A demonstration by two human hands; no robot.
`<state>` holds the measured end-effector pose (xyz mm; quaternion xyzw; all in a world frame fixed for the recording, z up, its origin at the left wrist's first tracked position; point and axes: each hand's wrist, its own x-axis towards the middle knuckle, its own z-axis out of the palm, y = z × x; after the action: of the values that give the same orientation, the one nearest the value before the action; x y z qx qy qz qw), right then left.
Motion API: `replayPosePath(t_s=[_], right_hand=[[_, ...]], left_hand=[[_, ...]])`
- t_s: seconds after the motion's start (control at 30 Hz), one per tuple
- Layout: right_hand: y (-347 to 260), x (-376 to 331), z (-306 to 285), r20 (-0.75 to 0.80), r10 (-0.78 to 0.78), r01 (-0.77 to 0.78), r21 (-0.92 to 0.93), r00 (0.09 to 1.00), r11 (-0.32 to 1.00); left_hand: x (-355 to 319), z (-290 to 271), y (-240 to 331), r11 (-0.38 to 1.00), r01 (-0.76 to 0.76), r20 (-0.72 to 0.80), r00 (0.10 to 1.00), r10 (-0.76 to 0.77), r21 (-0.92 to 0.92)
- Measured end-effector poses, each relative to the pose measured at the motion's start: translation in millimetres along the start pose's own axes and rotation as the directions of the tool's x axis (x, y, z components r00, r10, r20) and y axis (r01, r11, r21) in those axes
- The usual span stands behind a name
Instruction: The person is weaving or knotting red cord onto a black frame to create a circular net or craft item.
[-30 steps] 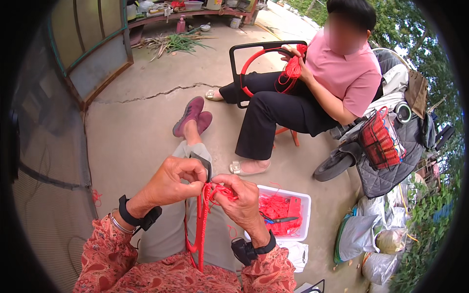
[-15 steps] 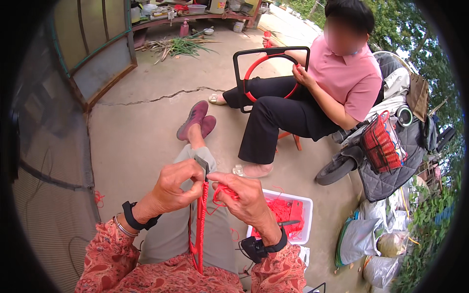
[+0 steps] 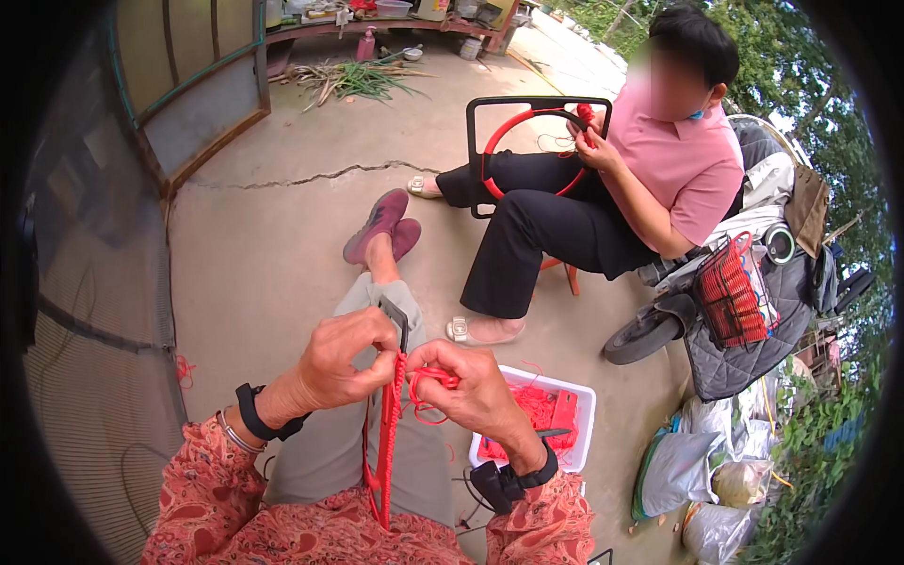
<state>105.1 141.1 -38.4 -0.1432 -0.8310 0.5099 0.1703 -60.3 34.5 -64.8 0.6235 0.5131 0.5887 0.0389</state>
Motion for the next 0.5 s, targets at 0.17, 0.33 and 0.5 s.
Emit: replayPosePath(t_s=[0.17,0.33,0.5], right_hand=[[4.6,-3.6,6.7,-0.192,0.155,-0.147,0.058,0.969,0.988],[2.1,-0.1,7.5,-0.176,-0.040,0.027,-0.074,0.984,0.997],[-0.8,0.9,4.7,-0.154,-0.018,0.017,-0.013,0.988,1.000]], left_hand=[[6.9,0.0,2.2,0.998,-0.061,0.074,0.995,0.062,-0.015],[4.4,-0.4,0.5,1.000,-0.008,0.078,0.997,0.010,-0.026],[5.6,1.1,2.1,0.997,0.030,0.093,0.995,-0.023,-0.069]])
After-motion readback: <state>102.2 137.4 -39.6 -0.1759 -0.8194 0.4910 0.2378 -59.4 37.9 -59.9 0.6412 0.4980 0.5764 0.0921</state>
